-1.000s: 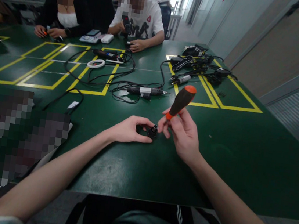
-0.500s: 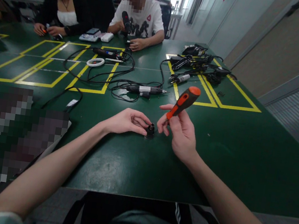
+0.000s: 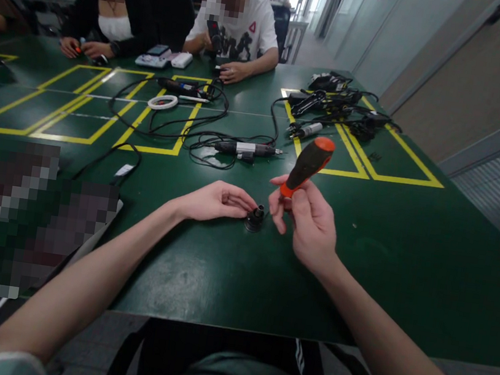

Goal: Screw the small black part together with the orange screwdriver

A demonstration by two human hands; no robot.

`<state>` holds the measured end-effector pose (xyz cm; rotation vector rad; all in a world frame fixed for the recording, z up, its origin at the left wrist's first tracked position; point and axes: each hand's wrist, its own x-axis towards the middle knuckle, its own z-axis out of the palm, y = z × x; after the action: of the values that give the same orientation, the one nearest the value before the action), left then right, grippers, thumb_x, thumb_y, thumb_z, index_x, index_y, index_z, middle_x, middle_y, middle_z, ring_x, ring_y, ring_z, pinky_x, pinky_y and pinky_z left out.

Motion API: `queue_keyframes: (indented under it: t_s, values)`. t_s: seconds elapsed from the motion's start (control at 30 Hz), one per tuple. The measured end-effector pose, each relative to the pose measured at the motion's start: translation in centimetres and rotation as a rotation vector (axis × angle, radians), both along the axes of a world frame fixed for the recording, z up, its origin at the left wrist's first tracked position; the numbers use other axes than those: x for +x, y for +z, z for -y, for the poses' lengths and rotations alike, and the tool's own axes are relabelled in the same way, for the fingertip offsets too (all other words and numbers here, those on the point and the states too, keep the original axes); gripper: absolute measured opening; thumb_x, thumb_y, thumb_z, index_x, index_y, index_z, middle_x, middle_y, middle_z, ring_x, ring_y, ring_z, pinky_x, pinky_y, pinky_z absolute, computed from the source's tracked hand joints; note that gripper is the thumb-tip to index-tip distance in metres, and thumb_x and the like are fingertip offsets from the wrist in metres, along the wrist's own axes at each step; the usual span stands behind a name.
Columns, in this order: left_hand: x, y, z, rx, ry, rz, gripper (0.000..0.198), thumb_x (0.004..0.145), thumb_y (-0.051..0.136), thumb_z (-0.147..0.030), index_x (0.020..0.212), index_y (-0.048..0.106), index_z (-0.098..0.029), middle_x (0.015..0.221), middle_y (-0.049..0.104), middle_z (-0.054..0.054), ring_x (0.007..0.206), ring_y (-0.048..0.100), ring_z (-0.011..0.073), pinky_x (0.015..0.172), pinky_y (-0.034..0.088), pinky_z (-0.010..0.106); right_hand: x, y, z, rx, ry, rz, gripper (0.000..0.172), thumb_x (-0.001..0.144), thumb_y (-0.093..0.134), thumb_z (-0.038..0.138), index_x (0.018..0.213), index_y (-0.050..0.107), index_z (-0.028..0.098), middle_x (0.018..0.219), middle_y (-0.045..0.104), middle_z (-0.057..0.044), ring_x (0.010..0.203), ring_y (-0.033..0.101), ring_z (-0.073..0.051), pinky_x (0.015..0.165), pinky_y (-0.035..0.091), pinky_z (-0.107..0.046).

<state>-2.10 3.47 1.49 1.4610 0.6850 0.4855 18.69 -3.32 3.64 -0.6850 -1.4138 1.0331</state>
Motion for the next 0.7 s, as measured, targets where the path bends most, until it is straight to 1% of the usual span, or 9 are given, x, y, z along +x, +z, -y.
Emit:
queue_keyframes:
  t_s: [0.07,0.13,0.23,0.3,0.37,0.43,0.53,0.63,0.7]
  values:
    - [0.0,0.0,0.1,-0.018,-0.022,0.014,0.037,0.075,0.086,-0.019,0.110,0.077,-0.014,0.110,0.083,0.010,0.100,0.078,0.0181,0.102,0.058,0.036,0.0,-0.1,0.0,-0.015,0.017,-0.026,0.027,0.107,0.054,0.052,0.111,0.061,0.026,0.074,0.059,0.005,0.050,0.050,-0.009,0.046,0.041,-0.026]
    - [0.0,0.0,0.3,-0.001,-0.025,0.011,0.040,0.072,0.087,-0.016,0.110,0.076,-0.014,0.112,0.082,0.010,0.102,0.077,0.0189,0.103,0.057,0.037,0.0,-0.2,0.0,-0.017,0.025,-0.059,0.026,0.107,0.055,0.052,0.113,0.058,0.028,0.073,0.059,0.005,0.051,0.051,-0.010,0.047,0.042,-0.025]
    - [0.4,0.2,0.9,0.089,0.005,-0.020,0.042,0.068,0.089,-0.017,0.108,0.075,-0.014,0.110,0.080,0.008,0.101,0.075,0.0177,0.104,0.055,0.036,0.1,-0.4,-0.2,0.013,0.039,-0.102,0.026,0.103,0.063,0.051,0.113,0.051,0.030,0.070,0.060,0.008,0.050,0.049,-0.009,0.046,0.041,-0.022]
    - [0.8,0.2,1.2,0.155,0.023,-0.043,0.042,0.067,0.091,-0.020,0.106,0.074,-0.015,0.107,0.079,0.006,0.099,0.072,0.0171,0.102,0.054,0.035,0.1,-0.6,-0.3,0.033,0.041,-0.113,0.028,0.101,0.069,0.045,0.109,0.047,0.031,0.069,0.062,0.010,0.047,0.047,-0.008,0.044,0.040,-0.020]
    - [1.1,0.1,1.5,0.224,0.038,-0.073,0.040,0.069,0.091,-0.023,0.104,0.073,-0.015,0.103,0.077,0.005,0.096,0.070,0.0167,0.098,0.054,0.034,0.1,-0.6,-0.5,0.049,0.041,-0.117,0.028,0.101,0.071,0.040,0.105,0.045,0.031,0.071,0.064,0.010,0.045,0.047,-0.007,0.043,0.038,-0.019]
    - [1.3,0.1,1.7,0.282,0.044,-0.099,0.037,0.072,0.089,-0.025,0.103,0.072,-0.016,0.101,0.075,0.004,0.092,0.067,0.0161,0.094,0.053,0.034,0.1,-0.6,-0.5,0.056,0.043,-0.113,0.024,0.101,0.070,0.040,0.104,0.048,0.029,0.073,0.066,0.009,0.044,0.046,-0.006,0.043,0.037,-0.019]
    - [1.5,0.0,1.9,0.320,0.039,-0.120,0.035,0.075,0.086,-0.027,0.104,0.071,-0.015,0.100,0.073,0.003,0.090,0.065,0.0160,0.091,0.052,0.033,0.2,-0.5,-0.4,0.036,0.031,-0.071,0.021,0.104,0.064,0.046,0.106,0.059,0.026,0.076,0.064,0.006,0.046,0.046,-0.005,0.045,0.038,-0.021]
    - [1.5,0.0,1.9,0.324,0.026,-0.140,0.035,0.076,0.084,-0.029,0.105,0.070,-0.015,0.100,0.072,0.004,0.092,0.065,0.0175,0.090,0.051,0.033,0.3,-0.3,-0.1,-0.003,0.028,-0.025,0.031,0.106,0.057,0.052,0.106,0.068,0.022,0.077,0.062,0.003,0.050,0.049,-0.007,0.047,0.039,-0.024]
    - [1.5,0.1,1.9,0.327,0.020,-0.154,0.034,0.077,0.083,-0.030,0.104,0.070,-0.015,0.100,0.072,0.004,0.093,0.064,0.0180,0.090,0.050,0.033,0.3,-0.2,-0.1,-0.014,0.027,-0.014,0.034,0.105,0.057,0.054,0.105,0.068,0.022,0.076,0.060,0.002,0.051,0.048,-0.008,0.048,0.040,-0.026]
